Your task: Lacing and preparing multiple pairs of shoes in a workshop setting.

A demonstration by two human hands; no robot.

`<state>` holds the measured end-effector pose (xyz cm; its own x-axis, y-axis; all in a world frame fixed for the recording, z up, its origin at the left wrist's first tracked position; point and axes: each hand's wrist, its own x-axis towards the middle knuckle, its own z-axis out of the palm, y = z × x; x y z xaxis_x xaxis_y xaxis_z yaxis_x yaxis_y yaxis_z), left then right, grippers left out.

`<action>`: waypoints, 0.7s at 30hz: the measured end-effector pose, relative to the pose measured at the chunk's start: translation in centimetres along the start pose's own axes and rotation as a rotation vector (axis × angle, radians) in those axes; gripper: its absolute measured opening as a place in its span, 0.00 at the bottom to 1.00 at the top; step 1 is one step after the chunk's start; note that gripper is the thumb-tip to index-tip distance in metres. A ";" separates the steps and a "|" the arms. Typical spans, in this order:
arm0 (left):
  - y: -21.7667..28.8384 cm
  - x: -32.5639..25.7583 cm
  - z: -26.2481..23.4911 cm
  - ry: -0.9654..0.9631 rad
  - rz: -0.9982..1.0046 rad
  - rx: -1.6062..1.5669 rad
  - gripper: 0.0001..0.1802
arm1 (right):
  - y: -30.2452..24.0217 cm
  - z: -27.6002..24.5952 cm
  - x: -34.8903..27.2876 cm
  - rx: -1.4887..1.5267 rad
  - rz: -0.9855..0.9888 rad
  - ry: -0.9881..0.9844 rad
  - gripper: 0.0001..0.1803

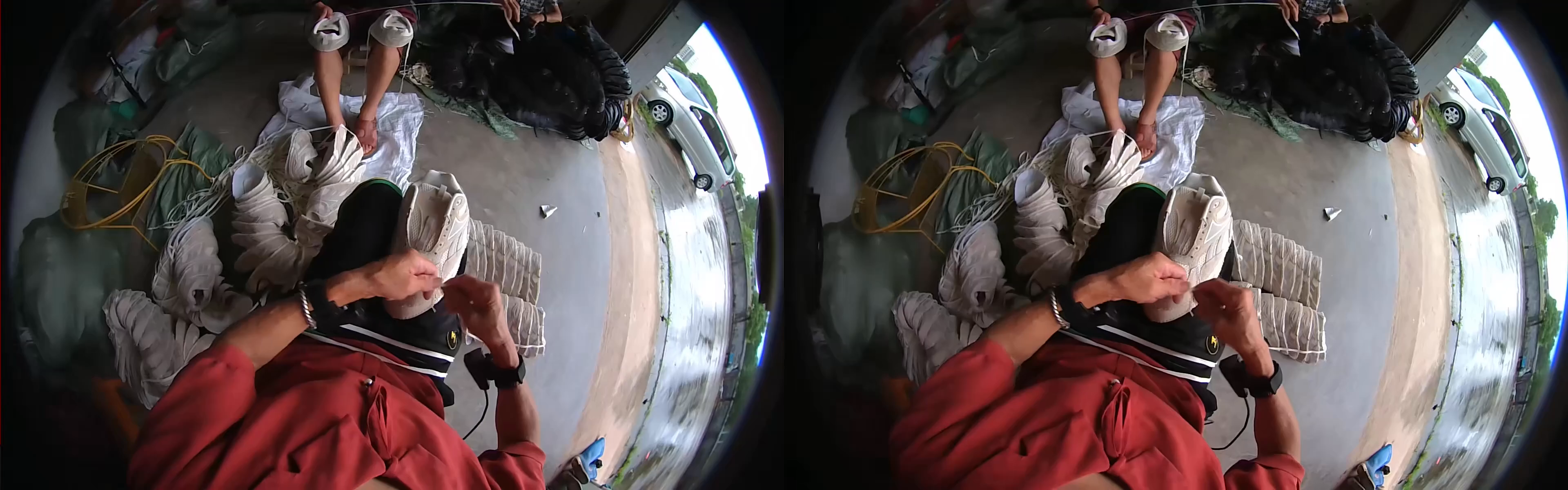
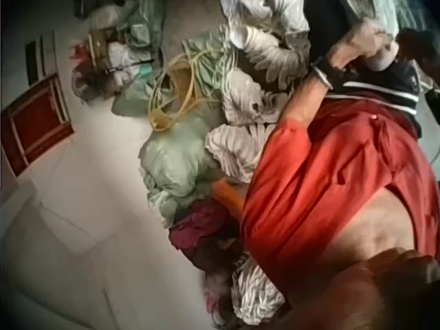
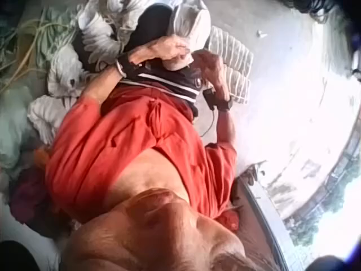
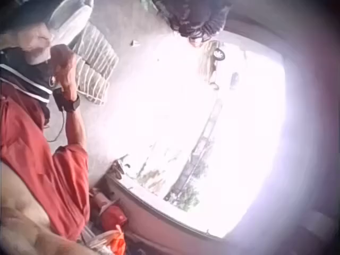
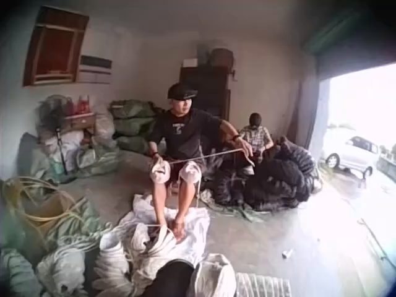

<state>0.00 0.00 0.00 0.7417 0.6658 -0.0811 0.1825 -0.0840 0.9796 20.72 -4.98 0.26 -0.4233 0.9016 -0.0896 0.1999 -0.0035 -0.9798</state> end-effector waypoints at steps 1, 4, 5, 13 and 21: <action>-0.2 -0.8 -1.0 -0.021 -0.057 -0.058 0.13 | 1.0 -0.3 0.1 -0.013 0.014 0.120 0.09; -0.5 -1.2 -0.9 -0.006 -0.168 -0.215 0.13 | 2.2 -4.1 -1.0 -0.211 0.121 0.287 0.05; -0.7 -1.7 -1.4 -0.001 -0.238 -0.283 0.13 | 2.6 -4.0 -0.9 -0.381 0.206 0.294 0.07; -0.7 -0.6 0.1 0.028 -0.205 -0.305 0.14 | -2.6 1.6 1.6 -0.077 -0.054 0.193 0.17; -4.2 -0.9 -1.2 0.263 -0.358 0.115 0.22 | 1.5 1.0 3.4 -0.166 -0.077 0.367 0.04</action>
<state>-2.17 0.66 -3.85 0.4325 0.8323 -0.3467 0.4792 0.1135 0.8703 18.72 -2.31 -1.68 -0.1054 0.9910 0.0821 0.3328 0.1129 -0.9362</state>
